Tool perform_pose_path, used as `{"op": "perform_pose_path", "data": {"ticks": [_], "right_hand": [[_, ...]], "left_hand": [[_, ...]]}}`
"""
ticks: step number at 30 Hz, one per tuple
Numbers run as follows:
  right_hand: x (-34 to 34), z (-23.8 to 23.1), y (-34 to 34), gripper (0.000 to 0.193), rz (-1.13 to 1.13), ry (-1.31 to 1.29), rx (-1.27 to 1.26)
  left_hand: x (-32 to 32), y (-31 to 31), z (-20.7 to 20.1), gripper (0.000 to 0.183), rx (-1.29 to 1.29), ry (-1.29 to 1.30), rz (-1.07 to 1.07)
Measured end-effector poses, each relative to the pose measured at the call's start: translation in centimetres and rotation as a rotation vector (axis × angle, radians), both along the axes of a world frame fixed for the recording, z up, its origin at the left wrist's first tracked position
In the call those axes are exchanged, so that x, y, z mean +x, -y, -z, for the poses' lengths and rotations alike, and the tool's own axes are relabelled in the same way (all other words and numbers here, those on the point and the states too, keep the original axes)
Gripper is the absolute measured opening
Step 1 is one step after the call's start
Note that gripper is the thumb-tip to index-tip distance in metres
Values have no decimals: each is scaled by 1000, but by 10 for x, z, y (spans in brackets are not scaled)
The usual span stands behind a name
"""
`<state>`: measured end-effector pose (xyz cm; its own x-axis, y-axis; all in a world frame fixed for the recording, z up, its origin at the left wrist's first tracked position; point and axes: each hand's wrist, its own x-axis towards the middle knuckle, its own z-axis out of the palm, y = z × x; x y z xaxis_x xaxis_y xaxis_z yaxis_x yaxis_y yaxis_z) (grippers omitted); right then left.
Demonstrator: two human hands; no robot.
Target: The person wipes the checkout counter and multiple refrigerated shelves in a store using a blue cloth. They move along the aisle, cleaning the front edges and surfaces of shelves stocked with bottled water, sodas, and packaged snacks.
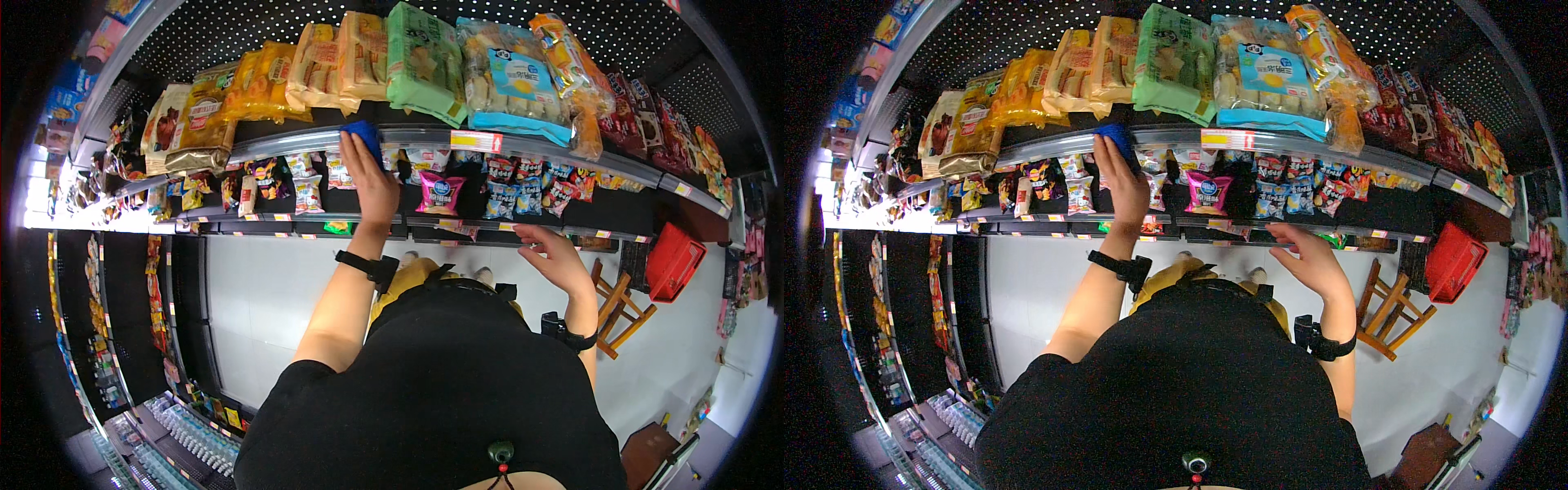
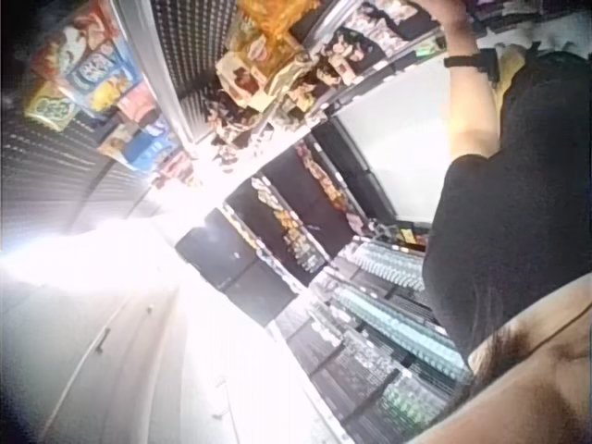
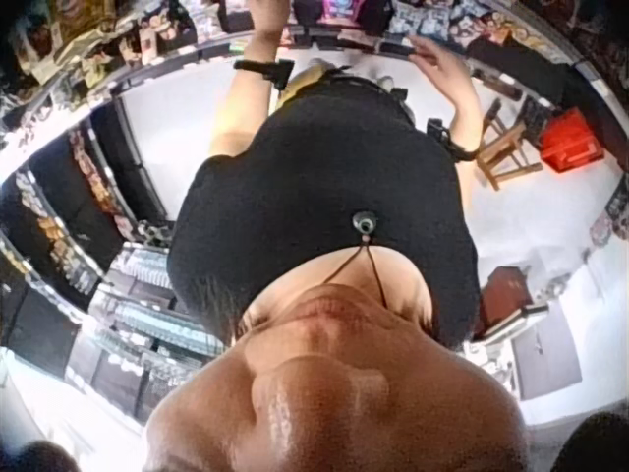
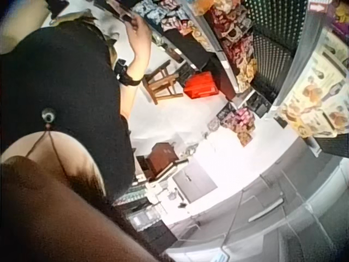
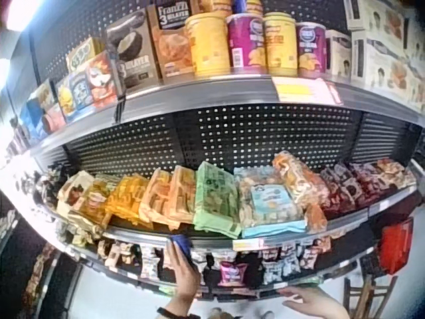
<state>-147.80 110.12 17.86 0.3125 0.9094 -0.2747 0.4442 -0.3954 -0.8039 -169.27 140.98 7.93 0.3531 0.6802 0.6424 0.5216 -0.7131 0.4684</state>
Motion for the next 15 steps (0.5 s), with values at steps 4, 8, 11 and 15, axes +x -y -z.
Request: {"op": "perform_pose_path", "data": {"ticks": [4,8,11,15], "right_hand": [[20,-3,15,45,-13,8,-38],[44,1,34,45,7,0,-73],[60,6,48,45,13,-25,-62],[78,12,69,44,27,-22,-76]], "left_hand": [[29,22,0,92,-41,77,-52],[38,22,-1,90,-122,241,-60],[30,20,13,79,-373,661,-84],[37,40,-2,79,-480,848,-38]]}}
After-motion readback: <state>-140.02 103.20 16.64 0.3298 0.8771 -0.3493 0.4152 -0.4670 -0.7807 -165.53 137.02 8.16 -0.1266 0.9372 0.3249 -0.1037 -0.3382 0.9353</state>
